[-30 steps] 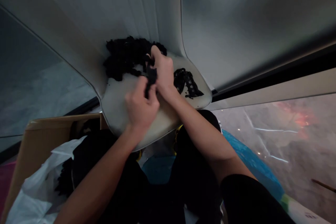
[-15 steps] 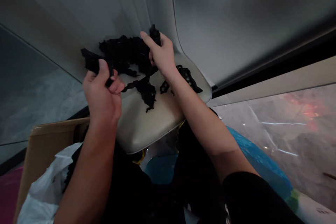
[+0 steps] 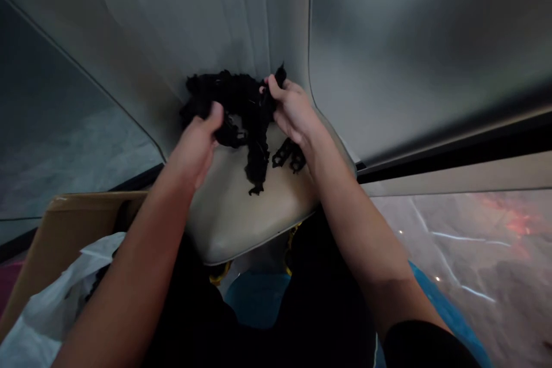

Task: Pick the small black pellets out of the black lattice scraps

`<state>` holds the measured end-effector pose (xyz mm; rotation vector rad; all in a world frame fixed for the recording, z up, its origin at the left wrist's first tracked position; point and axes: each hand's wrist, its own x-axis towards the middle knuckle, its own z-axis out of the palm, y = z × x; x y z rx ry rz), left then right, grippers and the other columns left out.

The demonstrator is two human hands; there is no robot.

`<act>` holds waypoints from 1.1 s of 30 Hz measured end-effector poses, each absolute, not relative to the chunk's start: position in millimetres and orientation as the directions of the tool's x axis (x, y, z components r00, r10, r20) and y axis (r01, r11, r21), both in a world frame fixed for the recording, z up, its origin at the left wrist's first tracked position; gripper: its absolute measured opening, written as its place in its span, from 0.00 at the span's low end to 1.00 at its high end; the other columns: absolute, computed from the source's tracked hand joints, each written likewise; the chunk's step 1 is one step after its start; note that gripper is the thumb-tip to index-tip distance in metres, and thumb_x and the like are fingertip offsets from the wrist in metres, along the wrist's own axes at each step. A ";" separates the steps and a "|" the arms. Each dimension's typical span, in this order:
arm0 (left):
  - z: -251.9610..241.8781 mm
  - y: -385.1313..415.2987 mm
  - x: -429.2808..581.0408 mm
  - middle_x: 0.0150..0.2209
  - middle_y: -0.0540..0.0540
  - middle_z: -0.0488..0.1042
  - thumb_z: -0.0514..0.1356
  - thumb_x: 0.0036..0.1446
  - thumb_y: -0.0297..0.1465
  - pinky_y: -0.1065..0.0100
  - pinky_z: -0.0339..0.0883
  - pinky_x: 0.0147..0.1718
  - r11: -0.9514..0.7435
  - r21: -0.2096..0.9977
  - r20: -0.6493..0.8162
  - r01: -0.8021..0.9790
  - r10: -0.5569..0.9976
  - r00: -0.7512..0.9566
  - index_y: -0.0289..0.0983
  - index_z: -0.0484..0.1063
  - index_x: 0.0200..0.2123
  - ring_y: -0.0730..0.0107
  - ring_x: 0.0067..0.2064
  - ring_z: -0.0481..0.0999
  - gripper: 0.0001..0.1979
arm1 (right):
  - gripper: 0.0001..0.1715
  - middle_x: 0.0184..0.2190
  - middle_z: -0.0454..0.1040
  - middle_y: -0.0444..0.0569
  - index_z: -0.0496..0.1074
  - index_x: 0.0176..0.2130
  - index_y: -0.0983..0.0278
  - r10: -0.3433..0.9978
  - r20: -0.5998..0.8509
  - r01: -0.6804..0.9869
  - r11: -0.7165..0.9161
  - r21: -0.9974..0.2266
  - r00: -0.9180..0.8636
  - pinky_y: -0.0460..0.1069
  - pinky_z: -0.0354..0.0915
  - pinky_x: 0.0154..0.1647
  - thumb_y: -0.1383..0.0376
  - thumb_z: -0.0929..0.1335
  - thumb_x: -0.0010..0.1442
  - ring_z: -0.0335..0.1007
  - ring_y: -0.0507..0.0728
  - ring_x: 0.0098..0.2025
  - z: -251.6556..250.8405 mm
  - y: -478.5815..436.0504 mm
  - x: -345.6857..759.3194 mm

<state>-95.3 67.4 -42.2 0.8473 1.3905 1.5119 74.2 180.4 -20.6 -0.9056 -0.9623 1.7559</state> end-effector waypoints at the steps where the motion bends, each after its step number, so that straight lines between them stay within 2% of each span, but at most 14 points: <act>1: -44.0 65.5 -91.8 0.64 0.35 0.81 0.75 0.66 0.39 0.41 0.67 0.77 0.078 0.990 -0.115 -0.119 0.932 -0.344 0.41 0.71 0.59 0.41 0.75 0.76 0.24 | 0.15 0.35 0.79 0.40 0.75 0.39 0.58 0.933 -0.125 -0.351 -0.248 -0.903 -0.336 0.46 0.77 0.46 0.58 0.81 0.70 0.76 0.50 0.40 -25.6 181.2 75.3; 4: -42.7 58.0 -85.2 0.68 0.32 0.79 0.74 0.60 0.23 0.41 0.65 0.79 0.226 0.964 -0.184 0.140 0.948 -0.261 0.39 0.66 0.64 0.42 0.74 0.78 0.33 | 0.23 0.41 0.83 0.42 0.81 0.46 0.57 0.912 0.019 -0.352 -0.139 -0.925 -0.409 0.47 0.79 0.50 0.51 0.86 0.60 0.80 0.52 0.45 -33.3 177.4 83.2; 7: -33.7 50.8 -88.8 0.64 0.32 0.81 0.73 0.61 0.23 0.36 0.69 0.75 0.270 0.849 -0.188 0.454 0.957 -0.220 0.38 0.70 0.64 0.37 0.71 0.79 0.30 | 0.27 0.47 0.85 0.44 0.83 0.53 0.54 0.897 0.133 -0.299 0.001 -0.954 -0.422 0.50 0.79 0.54 0.47 0.85 0.61 0.82 0.55 0.50 -27.9 167.3 93.8; 9: -25.7 46.2 -94.7 0.64 0.32 0.82 0.75 0.61 0.26 0.37 0.70 0.74 0.228 0.819 -0.175 0.526 0.973 -0.149 0.37 0.73 0.64 0.35 0.70 0.80 0.30 | 0.26 0.51 0.85 0.44 0.83 0.57 0.50 0.894 0.195 -0.235 0.104 -0.966 -0.403 0.54 0.80 0.56 0.44 0.82 0.65 0.84 0.58 0.54 -18.2 159.2 100.3; 11: -18.0 41.2 -100.3 0.66 0.34 0.82 0.79 0.58 0.31 0.41 0.70 0.74 0.121 0.861 -0.144 0.494 0.990 0.008 0.39 0.76 0.65 0.39 0.70 0.80 0.33 | 0.26 0.52 0.85 0.44 0.82 0.58 0.48 0.894 0.232 -0.200 0.165 -0.966 -0.383 0.56 0.80 0.57 0.42 0.80 0.67 0.84 0.61 0.56 -6.3 151.3 106.2; 13: -11.6 35.2 -104.0 0.63 0.40 0.85 0.81 0.57 0.38 0.45 0.71 0.71 0.026 0.902 -0.098 0.430 0.984 0.147 0.41 0.80 0.59 0.43 0.67 0.82 0.28 | 0.25 0.52 0.85 0.45 0.82 0.58 0.47 0.898 0.251 -0.181 0.197 -0.964 -0.361 0.57 0.80 0.56 0.40 0.79 0.69 0.84 0.63 0.58 5.5 144.8 111.6; 15: -6.0 28.0 -106.3 0.56 0.43 0.87 0.78 0.60 0.42 0.47 0.72 0.67 -0.028 0.910 -0.049 0.414 0.983 0.174 0.42 0.83 0.49 0.45 0.62 0.83 0.18 | 0.25 0.52 0.85 0.47 0.82 0.58 0.47 0.906 0.264 -0.167 0.219 -0.961 -0.330 0.57 0.80 0.55 0.39 0.77 0.70 0.84 0.64 0.60 15.2 140.4 116.0; 17: -0.7 20.4 -108.2 0.52 0.44 0.86 0.76 0.62 0.44 0.47 0.70 0.67 -0.090 0.903 0.037 0.421 0.990 0.133 0.42 0.82 0.44 0.47 0.59 0.82 0.14 | 0.22 0.51 0.86 0.48 0.81 0.58 0.47 0.922 0.243 -0.180 0.195 -0.964 -0.302 0.55 0.79 0.55 0.40 0.75 0.73 0.83 0.62 0.59 21.9 137.0 118.0; 20: 6.5 10.2 -110.8 0.53 0.44 0.83 0.75 0.64 0.45 0.51 0.68 0.68 -0.210 0.917 0.175 0.338 0.976 0.131 0.42 0.81 0.44 0.50 0.60 0.80 0.14 | 0.19 0.46 0.87 0.46 0.81 0.56 0.49 0.944 0.118 -0.301 0.020 -0.953 -0.309 0.51 0.79 0.50 0.43 0.69 0.78 0.83 0.57 0.50 27.0 127.5 113.2; 23: 9.6 3.2 -111.1 0.48 0.47 0.83 0.72 0.68 0.44 0.57 0.72 0.61 -0.214 0.959 0.192 0.186 0.973 0.128 0.43 0.81 0.46 0.55 0.55 0.81 0.13 | 0.26 0.43 0.87 0.43 0.78 0.61 0.50 0.886 -0.010 -0.359 -0.198 -0.912 -0.464 0.52 0.79 0.46 0.40 0.64 0.81 0.84 0.56 0.43 27.8 108.8 101.0; 25: 8.7 0.1 -110.1 0.48 0.47 0.83 0.74 0.68 0.44 0.58 0.74 0.59 -0.180 0.981 0.174 0.069 0.980 0.092 0.44 0.82 0.47 0.55 0.55 0.81 0.13 | 0.31 0.44 0.87 0.43 0.75 0.67 0.49 0.814 -0.072 -0.306 -0.296 -0.905 -0.576 0.53 0.80 0.46 0.36 0.62 0.80 0.85 0.57 0.43 25.6 95.7 92.8; 27: 7.1 -2.0 -109.6 0.48 0.47 0.83 0.75 0.67 0.44 0.58 0.76 0.55 -0.131 0.990 0.134 -0.058 0.989 0.068 0.45 0.83 0.47 0.55 0.54 0.82 0.12 | 0.39 0.45 0.87 0.46 0.75 0.67 0.51 0.761 -0.160 -0.219 -0.371 -0.902 -0.629 0.54 0.80 0.46 0.31 0.62 0.77 0.85 0.59 0.42 20.2 87.4 87.4; 31: 7.1 -3.7 -113.4 0.40 0.49 0.79 0.75 0.65 0.40 0.64 0.76 0.41 -0.045 0.970 0.044 -0.238 0.999 -0.008 0.44 0.82 0.43 0.63 0.41 0.79 0.09 | 0.54 0.40 0.84 0.51 0.77 0.56 0.57 0.703 -0.394 0.043 -0.461 -0.886 -0.592 0.59 0.80 0.48 0.18 0.57 0.67 0.85 0.62 0.39 3.1 89.8 90.2; 33: 8.4 -3.5 -116.9 0.37 0.50 0.76 0.75 0.62 0.37 0.67 0.73 0.36 -0.037 0.964 0.015 -0.263 0.996 -0.084 0.43 0.81 0.40 0.66 0.37 0.77 0.09 | 0.58 0.37 0.85 0.53 0.79 0.49 0.58 0.653 -0.449 0.174 -0.442 -0.880 -0.610 0.61 0.80 0.53 0.15 0.54 0.64 0.86 0.64 0.41 -4.0 93.4 96.8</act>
